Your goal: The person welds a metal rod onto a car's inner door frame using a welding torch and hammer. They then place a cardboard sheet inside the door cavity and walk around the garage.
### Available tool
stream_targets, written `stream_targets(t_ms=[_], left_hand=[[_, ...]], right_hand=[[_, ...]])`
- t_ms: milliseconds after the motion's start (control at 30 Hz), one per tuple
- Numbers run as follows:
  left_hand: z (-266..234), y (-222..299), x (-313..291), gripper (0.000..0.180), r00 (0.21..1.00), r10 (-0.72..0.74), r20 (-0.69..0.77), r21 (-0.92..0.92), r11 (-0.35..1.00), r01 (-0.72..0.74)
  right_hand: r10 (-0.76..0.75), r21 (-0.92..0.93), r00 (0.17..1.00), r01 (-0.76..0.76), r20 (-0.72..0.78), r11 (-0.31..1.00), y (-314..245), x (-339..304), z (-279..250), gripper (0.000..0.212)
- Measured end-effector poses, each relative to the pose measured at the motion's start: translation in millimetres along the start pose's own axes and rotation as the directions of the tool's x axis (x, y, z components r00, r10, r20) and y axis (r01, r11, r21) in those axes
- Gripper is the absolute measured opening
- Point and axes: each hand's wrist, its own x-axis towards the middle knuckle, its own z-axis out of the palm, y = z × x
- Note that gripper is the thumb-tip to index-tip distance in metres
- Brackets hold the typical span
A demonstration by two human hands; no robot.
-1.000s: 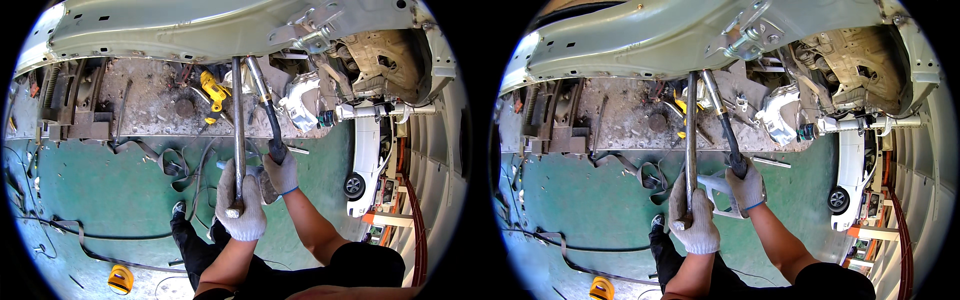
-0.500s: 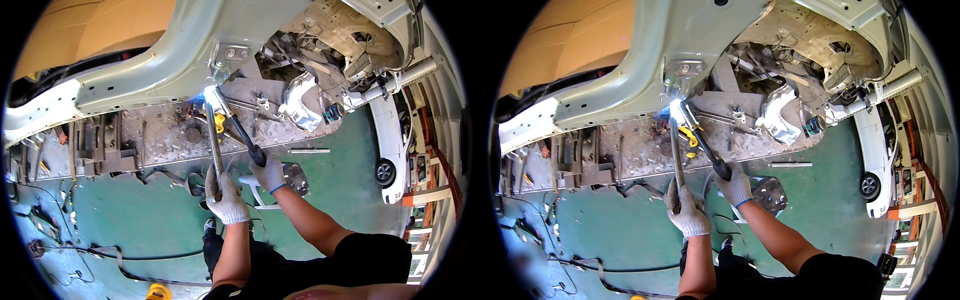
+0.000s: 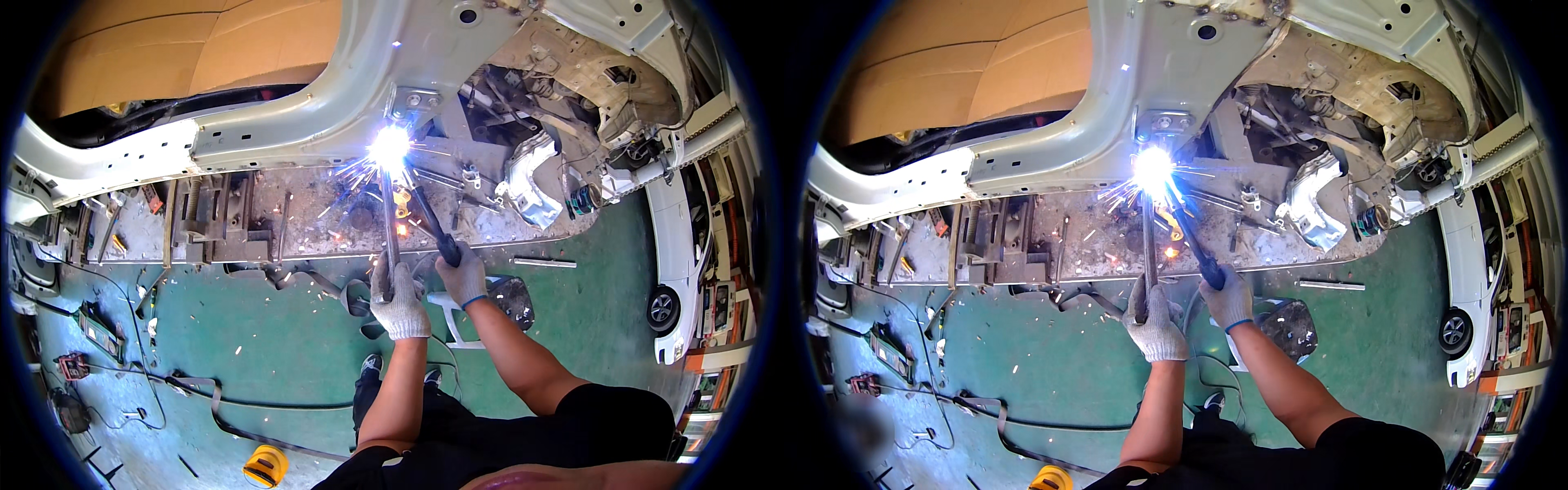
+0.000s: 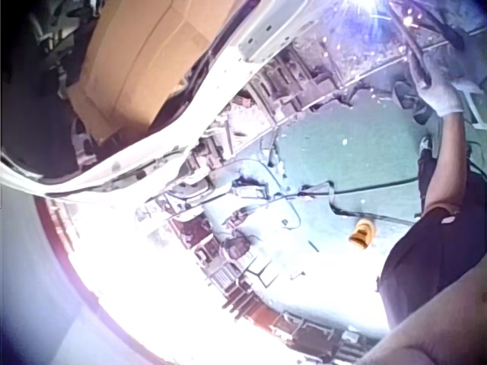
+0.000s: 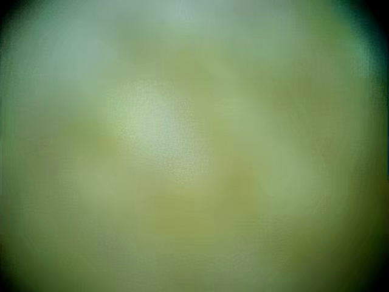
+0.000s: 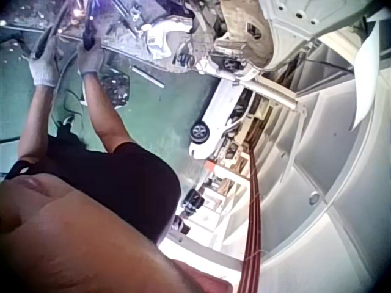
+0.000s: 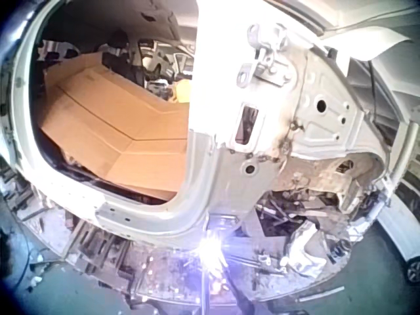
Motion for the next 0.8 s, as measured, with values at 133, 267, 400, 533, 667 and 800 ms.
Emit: stream_targets(t_ms=[133, 267, 400, 533, 667, 800], left_hand=[[4.7, -0.2, -4.7, 0.041, 1.000, 0.000, -0.007, 0.002, 1.000, 0.000], [4.0, -2.4, -2.4, 0.042, 1.000, -0.009, -0.012, -0.025, 1.000, 0.009], [11.8, 1.7, -4.2, 0.039, 0.997, 0.030, -0.064, 0.013, 1.000, -0.029], [7.1, -0.8, -5.5, 0.038, 0.999, 0.052, -0.015, 0.051, 0.997, -0.051], [7.1, -5.1, -1.7, 0.039, 0.999, 0.029, -0.034, -0.010, 1.000, -0.029], [5.6, -4.6, -2.2, 0.040, 1.000, 0.014, -0.026, -0.031, 0.999, -0.015]], right_hand=[[-0.001, -0.049, 1.000, 0.001, 0.005, 0.999, -2.4, 0.3, -7.8, 0.033], [0.077, -0.060, 0.997, -0.075, 0.020, 0.995, -1.4, 3.5, -3.3, 0.031], [0.032, -0.016, 0.999, -0.032, -0.004, 0.999, -4.7, 2.0, -4.3, 0.031], [0.018, -0.008, 1.000, -0.017, 0.015, 1.000, -4.3, 0.9, -5.8, 0.035], [0.035, -0.046, 0.999, -0.035, -0.005, 0.998, -1.5, 2.7, -3.5, 0.039], [0.075, -0.060, 0.997, -0.074, 0.027, 0.995, -6.1, 2.8, -4.8, 0.038]])
